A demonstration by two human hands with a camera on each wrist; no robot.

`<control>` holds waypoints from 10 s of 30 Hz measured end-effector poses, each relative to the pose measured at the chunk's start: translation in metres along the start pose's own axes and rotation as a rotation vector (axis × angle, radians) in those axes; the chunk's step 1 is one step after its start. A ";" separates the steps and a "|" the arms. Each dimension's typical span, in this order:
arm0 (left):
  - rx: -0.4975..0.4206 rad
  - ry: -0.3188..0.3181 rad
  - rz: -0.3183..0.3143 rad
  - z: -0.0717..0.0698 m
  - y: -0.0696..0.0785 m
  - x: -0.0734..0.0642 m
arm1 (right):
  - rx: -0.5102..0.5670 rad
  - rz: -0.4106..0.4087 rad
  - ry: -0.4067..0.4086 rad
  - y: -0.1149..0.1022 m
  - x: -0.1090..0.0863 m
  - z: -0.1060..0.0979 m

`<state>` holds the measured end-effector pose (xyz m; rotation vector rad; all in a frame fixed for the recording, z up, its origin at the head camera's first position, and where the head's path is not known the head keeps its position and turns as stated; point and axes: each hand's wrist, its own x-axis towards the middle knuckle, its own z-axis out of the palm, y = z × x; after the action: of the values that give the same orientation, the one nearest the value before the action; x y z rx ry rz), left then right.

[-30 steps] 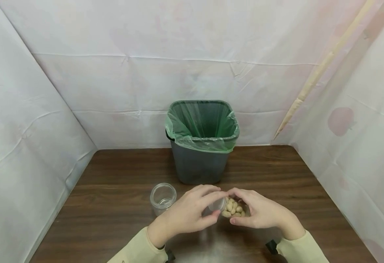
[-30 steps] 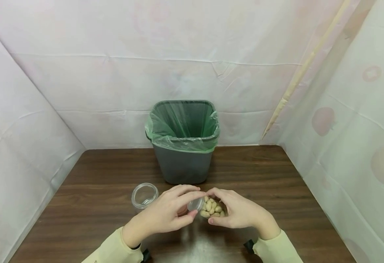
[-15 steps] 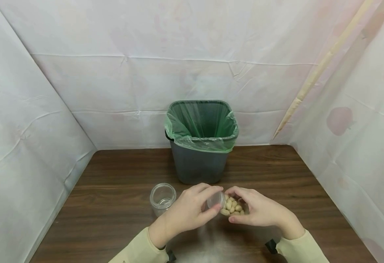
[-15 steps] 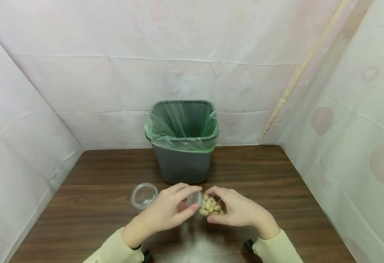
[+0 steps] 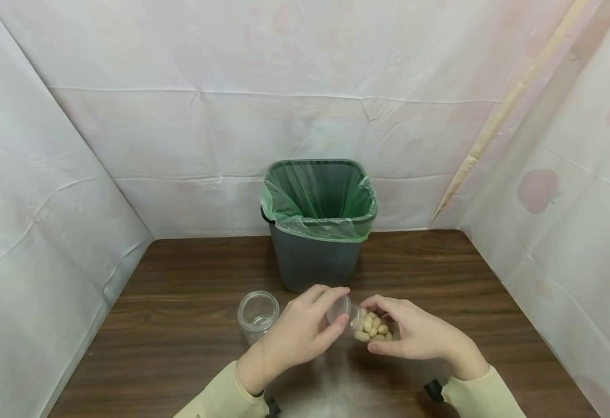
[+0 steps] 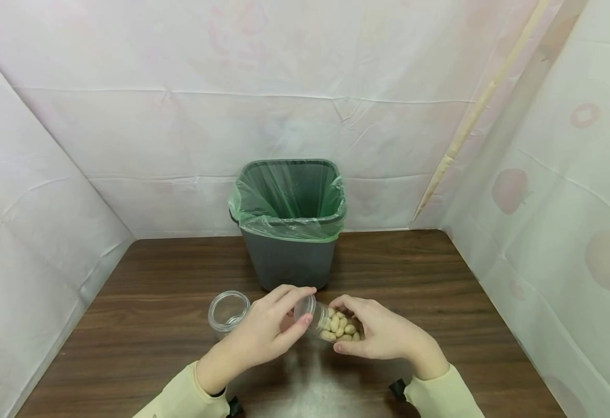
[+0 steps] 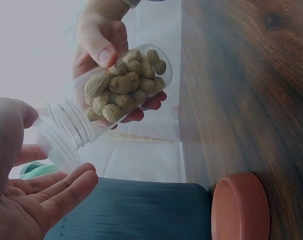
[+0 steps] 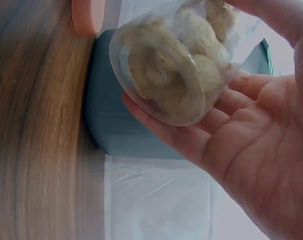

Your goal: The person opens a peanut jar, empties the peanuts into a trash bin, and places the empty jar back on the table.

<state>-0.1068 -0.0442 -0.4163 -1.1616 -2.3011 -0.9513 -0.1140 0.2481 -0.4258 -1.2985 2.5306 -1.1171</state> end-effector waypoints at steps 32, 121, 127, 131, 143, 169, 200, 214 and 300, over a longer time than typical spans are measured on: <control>0.296 -0.429 0.043 0.070 0.002 -0.016 | -0.076 0.052 0.041 0.006 -0.027 -0.037; -0.003 -0.029 -0.580 -0.116 -0.097 0.111 | -0.208 0.169 0.162 0.016 -0.027 -0.101; -0.005 -0.026 -0.597 -0.113 -0.097 0.111 | -0.267 0.178 0.248 0.007 -0.018 -0.129; -0.006 -0.005 -0.595 -0.110 -0.100 0.110 | -0.317 0.222 0.289 0.000 -0.008 -0.149; -0.019 0.089 -0.605 -0.105 -0.100 0.106 | -0.273 0.293 0.393 -0.019 0.045 -0.186; -0.114 0.122 -0.610 -0.091 -0.098 0.109 | -0.146 0.329 0.322 -0.016 0.121 -0.207; -0.119 0.146 -0.614 -0.087 -0.098 0.111 | -0.310 0.278 0.211 -0.019 0.160 -0.197; -0.108 0.148 -0.614 -0.085 -0.098 0.110 | -0.301 0.280 0.181 -0.020 0.166 -0.192; -0.119 0.166 -0.589 -0.083 -0.101 0.109 | -0.476 0.290 0.227 -0.025 0.170 -0.181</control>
<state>-0.2490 -0.0870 -0.3335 -0.4078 -2.5155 -1.3412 -0.2743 0.2162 -0.2373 -0.8606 3.1592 -0.6590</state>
